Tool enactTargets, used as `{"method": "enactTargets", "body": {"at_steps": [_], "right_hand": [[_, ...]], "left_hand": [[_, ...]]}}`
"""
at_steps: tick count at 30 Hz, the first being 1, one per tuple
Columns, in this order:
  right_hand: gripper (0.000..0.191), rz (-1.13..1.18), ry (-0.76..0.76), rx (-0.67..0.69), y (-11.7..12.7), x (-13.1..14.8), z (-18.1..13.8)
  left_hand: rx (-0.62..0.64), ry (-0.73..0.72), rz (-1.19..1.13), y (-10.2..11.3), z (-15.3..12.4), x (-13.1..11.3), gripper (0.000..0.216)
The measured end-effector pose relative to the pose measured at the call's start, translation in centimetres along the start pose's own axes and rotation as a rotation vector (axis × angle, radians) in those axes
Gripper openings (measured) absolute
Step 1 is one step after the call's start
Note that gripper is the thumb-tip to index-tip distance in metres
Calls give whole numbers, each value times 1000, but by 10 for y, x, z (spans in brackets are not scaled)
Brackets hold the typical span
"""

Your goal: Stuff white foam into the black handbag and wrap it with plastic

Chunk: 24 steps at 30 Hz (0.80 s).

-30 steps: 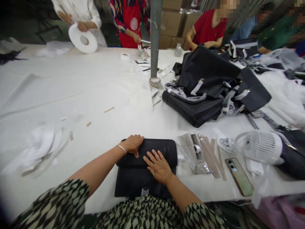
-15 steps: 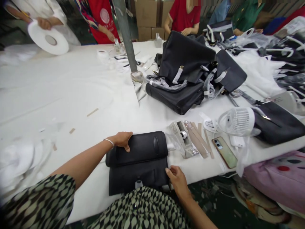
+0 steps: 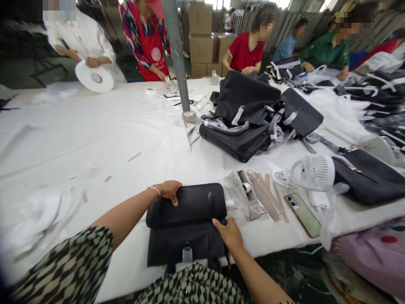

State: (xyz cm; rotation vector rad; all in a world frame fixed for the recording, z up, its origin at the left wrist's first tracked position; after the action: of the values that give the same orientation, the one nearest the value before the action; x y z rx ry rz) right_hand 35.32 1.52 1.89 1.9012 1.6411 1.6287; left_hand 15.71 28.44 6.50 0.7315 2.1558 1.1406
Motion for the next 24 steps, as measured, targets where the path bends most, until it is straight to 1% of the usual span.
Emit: {"method": "enactTargets", "body": {"at_steps": [3, 6, 8, 10, 12, 14, 18, 21, 24], "right_hand": [[48, 85, -59, 51, -1, 8, -10], [50, 155, -149, 155, -3, 12, -15], [51, 255, -265, 278, -10, 13, -15], [53, 385, -422, 398, -18, 14, -15], [57, 482, -549, 459, -24, 15, -15], [60, 526, -609, 470, -27, 16, -15], [63, 613, -673, 481, -29, 22, -23], [58, 643, -665, 452, -24, 32, -31], [54, 662, -612, 409, -14, 50, -41]], "left_hand": [[12, 5, -32, -2, 2, 3, 74], [22, 13, -67, -8, 7, 7, 78], [38, 12, -93, -12, 11, 10, 77], [57, 9, -114, -15, 13, 12, 76], [67, 4, -127, -15, 14, 12, 77], [67, -4, -138, -14, 13, 11, 77], [47, 4, -141, -10, 8, 7, 77], [10, 31, -118, -3, -3, 7, 77], [-55, 53, -104, 9, -25, 10, 74]]}}
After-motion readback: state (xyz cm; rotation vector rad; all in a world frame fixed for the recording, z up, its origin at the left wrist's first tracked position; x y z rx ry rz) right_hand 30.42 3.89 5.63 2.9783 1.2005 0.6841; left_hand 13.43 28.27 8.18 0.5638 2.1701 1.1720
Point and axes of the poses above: each hand's wrist, its own z-axis towards the middle knuckle, its own y-axis out of the back of the hand, x = y × z, the point moved 6 cm from there along z, towards the middle knuckle, and after that the axes turned 13 degrees about -x, right-handed, at the moved point
